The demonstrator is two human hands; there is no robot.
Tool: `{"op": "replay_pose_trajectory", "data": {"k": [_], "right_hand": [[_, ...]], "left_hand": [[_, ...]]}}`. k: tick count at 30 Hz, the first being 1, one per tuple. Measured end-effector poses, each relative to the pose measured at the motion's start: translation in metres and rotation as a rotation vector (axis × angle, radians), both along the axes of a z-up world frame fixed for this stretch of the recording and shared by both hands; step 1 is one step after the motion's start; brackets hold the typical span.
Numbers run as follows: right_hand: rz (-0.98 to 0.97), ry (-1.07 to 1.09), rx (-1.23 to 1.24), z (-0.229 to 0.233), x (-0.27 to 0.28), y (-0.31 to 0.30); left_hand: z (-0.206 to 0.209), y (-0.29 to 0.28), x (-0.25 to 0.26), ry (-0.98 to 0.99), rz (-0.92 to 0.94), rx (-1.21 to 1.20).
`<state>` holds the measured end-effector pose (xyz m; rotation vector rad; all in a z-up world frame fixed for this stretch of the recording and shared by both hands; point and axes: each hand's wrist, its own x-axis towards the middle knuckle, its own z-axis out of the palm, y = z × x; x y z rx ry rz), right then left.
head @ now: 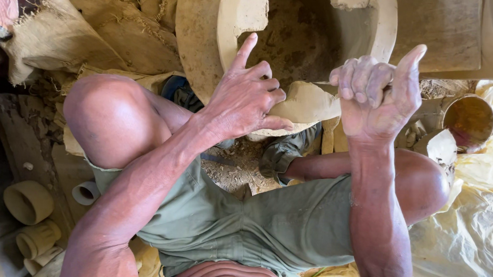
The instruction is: The person shapes a large clay vessel using a wooden paddle and a small scraper.
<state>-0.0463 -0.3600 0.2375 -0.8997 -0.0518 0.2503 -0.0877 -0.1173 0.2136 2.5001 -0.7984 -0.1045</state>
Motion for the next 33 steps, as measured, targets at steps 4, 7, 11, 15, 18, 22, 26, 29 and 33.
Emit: {"op": "replay_pose_trajectory", "data": {"k": [4, 7, 11, 15, 18, 22, 26, 29, 33], "right_hand": [[0.013, 0.006, -0.035, -0.004, -0.007, 0.005], [0.056, -0.002, -0.021, -0.005, -0.010, 0.008], [0.068, 0.043, 0.023, -0.007, -0.012, 0.010], [0.074, 0.043, 0.040, -0.009, -0.014, 0.013], [0.069, 0.044, 0.042, -0.012, -0.015, 0.018], [0.058, 0.036, 0.011, -0.013, -0.019, 0.023], [0.066, 0.045, -0.035, -0.015, -0.017, 0.026], [0.096, -0.007, -0.042, -0.016, -0.016, 0.026], [0.129, -0.055, -0.052, -0.020, -0.010, 0.028]], "left_hand": [[0.001, -0.003, 0.000, -0.023, 0.023, 0.106], [0.001, -0.017, -0.004, -0.148, 0.092, 0.089], [-0.005, -0.020, -0.009, -0.048, 0.105, 0.133], [-0.008, -0.015, -0.010, -0.155, 0.099, 0.097], [-0.008, -0.012, -0.010, -0.155, 0.083, 0.115], [-0.008, -0.010, -0.007, -0.157, 0.071, 0.111], [-0.010, -0.009, -0.008, -0.147, 0.063, 0.124], [-0.011, -0.011, -0.008, -0.150, 0.063, 0.114], [-0.013, -0.013, -0.008, -0.162, 0.061, 0.106]]}}
